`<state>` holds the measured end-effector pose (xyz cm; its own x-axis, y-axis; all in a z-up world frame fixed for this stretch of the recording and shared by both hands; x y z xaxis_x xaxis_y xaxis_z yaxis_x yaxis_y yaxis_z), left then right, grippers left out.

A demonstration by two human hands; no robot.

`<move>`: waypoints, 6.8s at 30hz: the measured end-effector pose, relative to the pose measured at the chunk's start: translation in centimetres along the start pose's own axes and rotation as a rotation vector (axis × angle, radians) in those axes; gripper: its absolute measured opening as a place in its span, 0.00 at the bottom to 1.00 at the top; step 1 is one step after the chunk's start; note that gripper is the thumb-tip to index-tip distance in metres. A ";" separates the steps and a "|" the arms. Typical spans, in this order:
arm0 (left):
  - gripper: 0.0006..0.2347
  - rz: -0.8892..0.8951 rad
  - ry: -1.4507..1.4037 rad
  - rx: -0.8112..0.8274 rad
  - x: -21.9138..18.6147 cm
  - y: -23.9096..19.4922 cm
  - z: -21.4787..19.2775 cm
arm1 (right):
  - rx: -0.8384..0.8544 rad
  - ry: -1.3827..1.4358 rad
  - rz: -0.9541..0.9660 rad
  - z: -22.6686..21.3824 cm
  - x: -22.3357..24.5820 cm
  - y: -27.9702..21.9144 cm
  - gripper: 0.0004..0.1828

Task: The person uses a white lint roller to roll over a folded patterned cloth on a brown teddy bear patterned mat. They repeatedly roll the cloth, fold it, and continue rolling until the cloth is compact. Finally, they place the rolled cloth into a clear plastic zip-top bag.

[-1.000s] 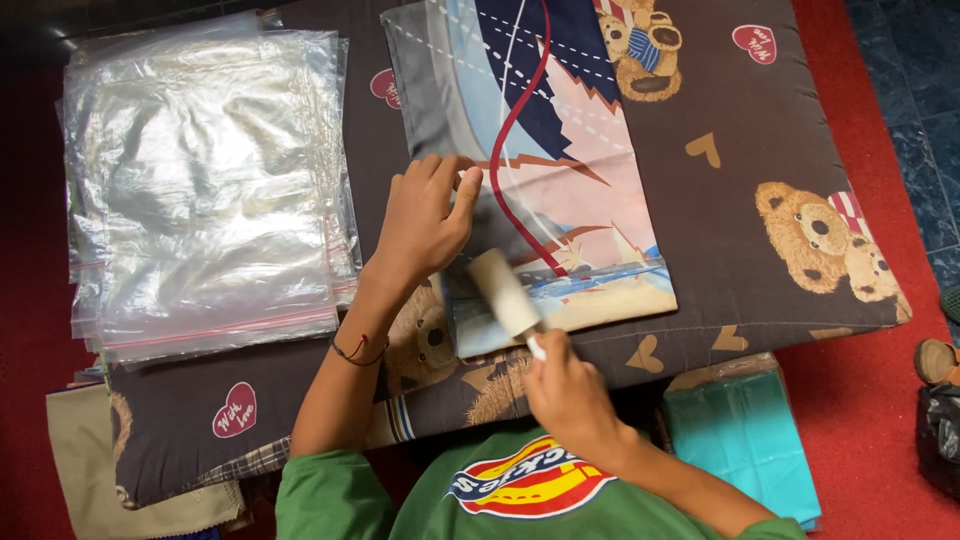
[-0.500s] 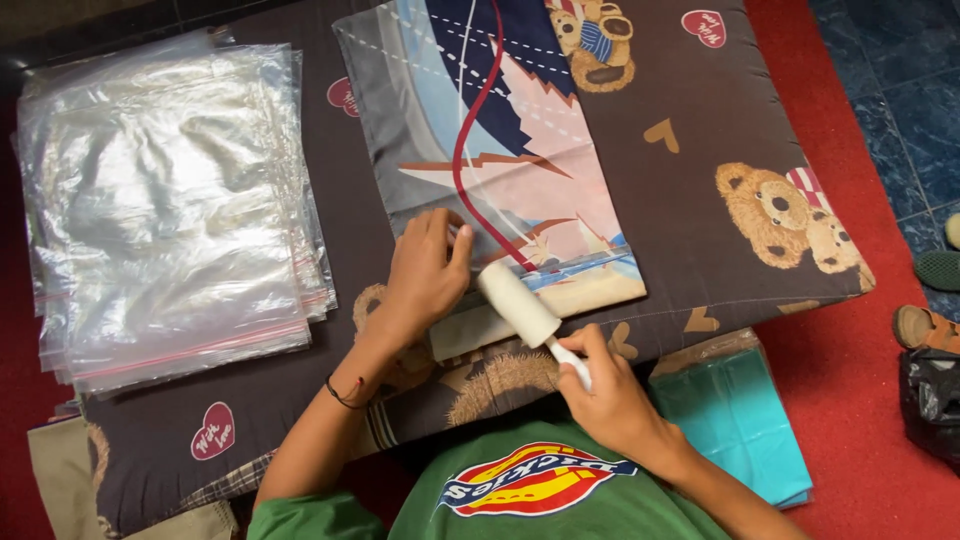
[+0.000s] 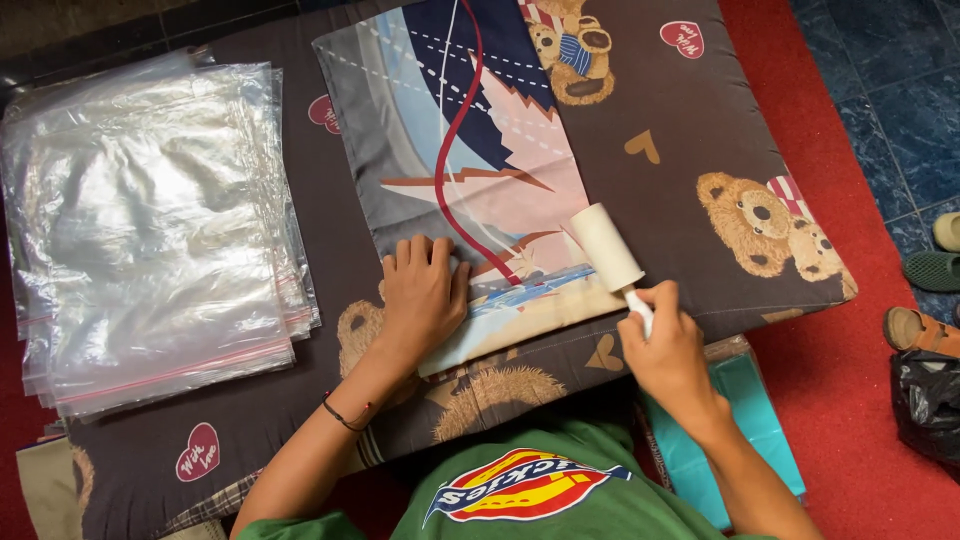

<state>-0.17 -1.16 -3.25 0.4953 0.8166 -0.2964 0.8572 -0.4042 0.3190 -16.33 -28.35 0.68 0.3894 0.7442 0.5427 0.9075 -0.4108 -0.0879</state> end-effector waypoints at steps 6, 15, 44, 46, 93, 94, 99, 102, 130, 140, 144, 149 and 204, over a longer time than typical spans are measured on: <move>0.08 -0.092 -0.179 0.166 1.3 2.3 -1.3 | -0.096 0.030 -0.090 -1.7 1.8 2.1 0.14; 0.23 0.005 -0.021 -0.089 1.2 4.2 0.1 | 0.312 0.075 -0.395 -0.8 3.9 4.8 0.13; 0.28 -0.057 -0.044 0.096 2.4 3.8 0.5 | 0.329 0.116 -0.567 1.0 5.7 15.6 0.13; 0.29 -0.074 -0.034 0.144 2.2 3.8 0.4 | 0.301 0.104 -0.562 1.3 5.0 17.2 0.14; 0.28 -0.064 0.019 0.106 2.2 4.2 -0.3 | 0.235 0.049 -0.579 2.1 10.8 31.6 0.10; 0.28 -0.065 0.019 0.105 2.1 4.2 -0.3 | 0.235 0.048 -0.581 2.3 11.3 31.1 0.10; 0.27 -0.055 0.008 0.078 2.2 4.1 -0.4 | 0.668 -0.027 -0.525 2.5 15.5 28.8 0.13; 0.27 -0.061 -0.010 0.081 2.2 4.1 -0.4 | 0.558 -0.102 -0.572 3.6 14.8 31.0 0.13; 0.28 -0.095 -0.082 0.089 2.4 3.7 0.4 | 0.501 0.126 -0.751 8.5 19.6 33.3 0.14; 0.28 -0.096 -0.101 0.074 2.6 3.6 0.8 | 0.273 0.029 -0.720 11.1 21.0 30.0 0.13; 0.27 -0.101 -0.164 0.047 2.7 3.6 0.5 | 0.313 -0.027 -0.797 11.8 22.9 25.9 0.13; 0.20 -0.152 -0.468 -0.126 3.7 4.0 0.2 | 0.407 0.117 -0.805 13.0 23.3 23.4 0.14; 0.14 -0.155 -0.958 -0.250 6.7 4.3 -5.7 | 0.443 0.301 -0.410 8.2 17.4 0.6 0.13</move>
<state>6.00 4.90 1.23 0.3791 0.1325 -0.9158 0.9224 -0.1336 0.3625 -7.73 -11.31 3.19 -0.0029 0.5881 0.8088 0.9763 0.1766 -0.1249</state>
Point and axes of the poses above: each hand's wrist, its own y-axis towards the middle knuckle, its own z-axis out of the palm, x = y × z, the point moved 1 cm from there along y, towards the middle knuckle, and after that the axes turned 6 degrees about -z, right-handed, at the moved point
